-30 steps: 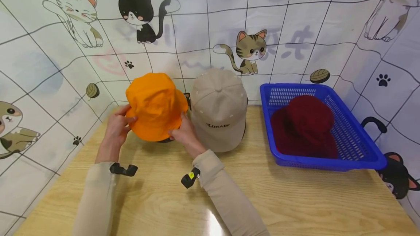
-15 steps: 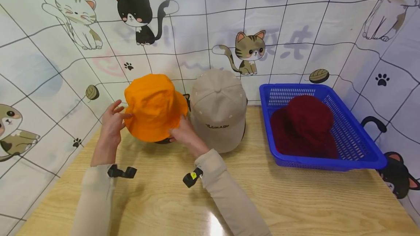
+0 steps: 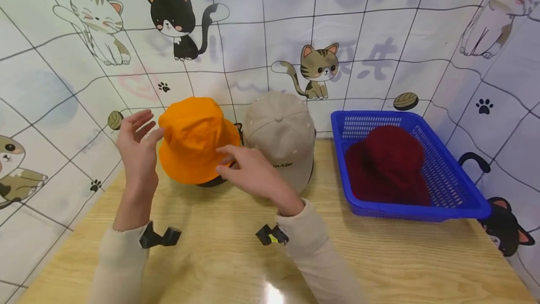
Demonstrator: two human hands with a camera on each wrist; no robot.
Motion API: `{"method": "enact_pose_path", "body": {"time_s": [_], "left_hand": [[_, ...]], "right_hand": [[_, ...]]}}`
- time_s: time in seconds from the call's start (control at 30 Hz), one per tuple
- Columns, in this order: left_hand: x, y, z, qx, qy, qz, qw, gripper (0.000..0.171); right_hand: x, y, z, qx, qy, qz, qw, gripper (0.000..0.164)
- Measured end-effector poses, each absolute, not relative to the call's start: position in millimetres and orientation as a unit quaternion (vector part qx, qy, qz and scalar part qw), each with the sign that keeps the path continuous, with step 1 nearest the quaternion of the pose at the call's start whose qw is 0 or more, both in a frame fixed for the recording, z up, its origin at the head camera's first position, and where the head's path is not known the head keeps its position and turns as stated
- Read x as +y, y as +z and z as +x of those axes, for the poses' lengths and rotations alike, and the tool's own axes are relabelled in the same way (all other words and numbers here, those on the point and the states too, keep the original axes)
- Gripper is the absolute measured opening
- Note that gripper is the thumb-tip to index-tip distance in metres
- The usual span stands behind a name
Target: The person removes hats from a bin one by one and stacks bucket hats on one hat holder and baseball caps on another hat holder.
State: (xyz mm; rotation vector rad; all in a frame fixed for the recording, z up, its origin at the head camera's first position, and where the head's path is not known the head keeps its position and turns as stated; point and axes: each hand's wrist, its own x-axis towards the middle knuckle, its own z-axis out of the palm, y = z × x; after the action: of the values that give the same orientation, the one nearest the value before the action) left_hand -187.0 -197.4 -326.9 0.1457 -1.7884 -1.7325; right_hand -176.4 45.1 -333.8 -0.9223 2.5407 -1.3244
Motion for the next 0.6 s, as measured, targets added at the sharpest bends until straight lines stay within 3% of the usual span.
{"method": "enact_pose_path", "body": {"time_s": [0.13,0.27,0.4,0.6], "left_hand": [[-163.3,-325.2,-173.7,-0.686,-0.658,-0.030,0.310,0.032],[-132.6,-328.7,-159.2,-0.703,-0.657,-0.094,0.256,0.029],[-101.2,-337.7,-146.1,-0.710,-0.663,-0.152,0.179,0.026],[-44.2,-370.1,-129.6,-0.711,-0.665,-0.227,0.022,0.024]], "right_hand": [[82.4,-328.6,-170.6,0.826,-0.481,-0.293,0.007,0.033],[128.8,-327.6,-169.5,0.844,-0.470,-0.250,-0.062,0.025],[175.6,-328.2,-169.7,0.872,-0.429,-0.205,-0.112,0.024],[229.9,-331.3,-169.7,0.896,-0.383,-0.168,-0.152,0.023]]}}
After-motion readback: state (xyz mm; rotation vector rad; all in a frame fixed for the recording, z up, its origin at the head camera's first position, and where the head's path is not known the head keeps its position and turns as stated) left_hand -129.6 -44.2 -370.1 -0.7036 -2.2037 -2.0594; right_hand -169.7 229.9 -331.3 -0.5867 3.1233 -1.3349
